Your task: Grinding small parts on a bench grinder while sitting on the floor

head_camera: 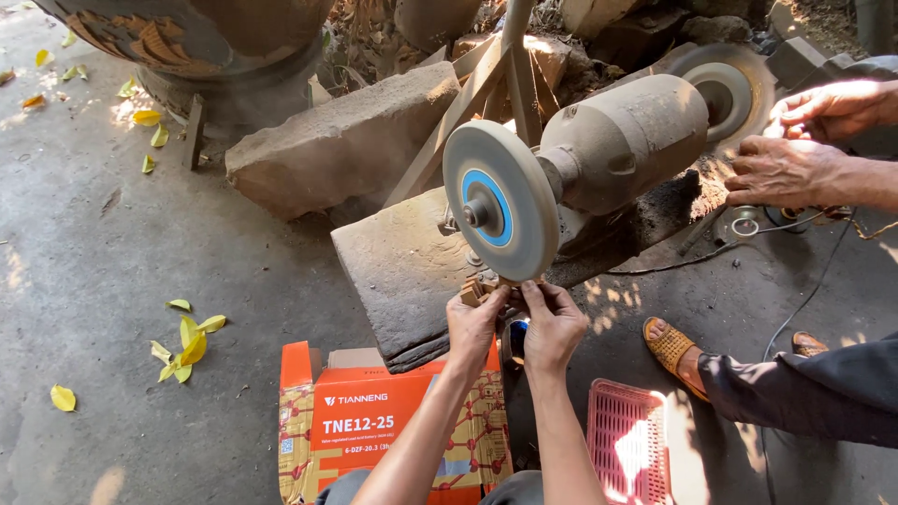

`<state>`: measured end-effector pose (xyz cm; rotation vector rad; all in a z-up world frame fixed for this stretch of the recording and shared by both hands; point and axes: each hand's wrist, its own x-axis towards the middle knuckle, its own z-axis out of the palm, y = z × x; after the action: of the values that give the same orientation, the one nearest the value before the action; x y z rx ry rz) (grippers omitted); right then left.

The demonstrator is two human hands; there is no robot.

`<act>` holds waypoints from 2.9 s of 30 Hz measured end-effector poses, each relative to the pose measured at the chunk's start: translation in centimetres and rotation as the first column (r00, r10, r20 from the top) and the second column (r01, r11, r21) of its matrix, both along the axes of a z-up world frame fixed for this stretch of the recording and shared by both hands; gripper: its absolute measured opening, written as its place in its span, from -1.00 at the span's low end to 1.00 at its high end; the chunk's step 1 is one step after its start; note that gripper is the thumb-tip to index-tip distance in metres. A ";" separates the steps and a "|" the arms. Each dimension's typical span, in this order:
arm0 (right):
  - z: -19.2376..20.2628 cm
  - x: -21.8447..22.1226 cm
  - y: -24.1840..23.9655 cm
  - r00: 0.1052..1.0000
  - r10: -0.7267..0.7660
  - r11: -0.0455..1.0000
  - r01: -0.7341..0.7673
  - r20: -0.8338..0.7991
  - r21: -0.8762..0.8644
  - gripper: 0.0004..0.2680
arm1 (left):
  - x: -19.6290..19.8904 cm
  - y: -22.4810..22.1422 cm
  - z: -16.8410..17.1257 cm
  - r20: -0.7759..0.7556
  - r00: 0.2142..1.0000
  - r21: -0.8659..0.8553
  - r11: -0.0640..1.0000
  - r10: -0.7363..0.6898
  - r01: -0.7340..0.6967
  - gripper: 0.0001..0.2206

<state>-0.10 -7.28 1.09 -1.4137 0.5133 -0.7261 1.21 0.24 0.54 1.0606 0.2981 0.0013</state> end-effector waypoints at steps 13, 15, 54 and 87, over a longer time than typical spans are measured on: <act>-3.2 1.2 1.6 0.984 0.170 0.914 -0.177 0.052 0.366 -0.95 | -1.0 3.3 -0.4 0.176 0.984 0.334 0.938 0.037 -0.095 -0.93; -2.6 0.8 1.8 0.978 0.206 0.893 -0.206 0.043 0.400 -0.93 | -1.6 4.5 1.7 0.255 0.967 0.389 0.914 0.015 -0.116 -0.94; 0.9 -1.9 1.9 0.913 0.403 0.907 -0.408 -0.067 -0.107 -0.70 | 0.0 3.1 -2.1 0.094 0.995 0.032 0.999 -0.029 0.026 -0.88; -0.2 -2.1 -0.2 0.967 0.230 0.957 -0.203 -0.112 0.209 -0.83 | -0.6 2.3 -2.5 0.075 0.992 0.087 0.992 -0.103 0.097 -0.88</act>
<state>-2.25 -7.47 0.93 -1.3141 0.5110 -0.3932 0.65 2.54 -1.98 1.1545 0.1742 -0.0345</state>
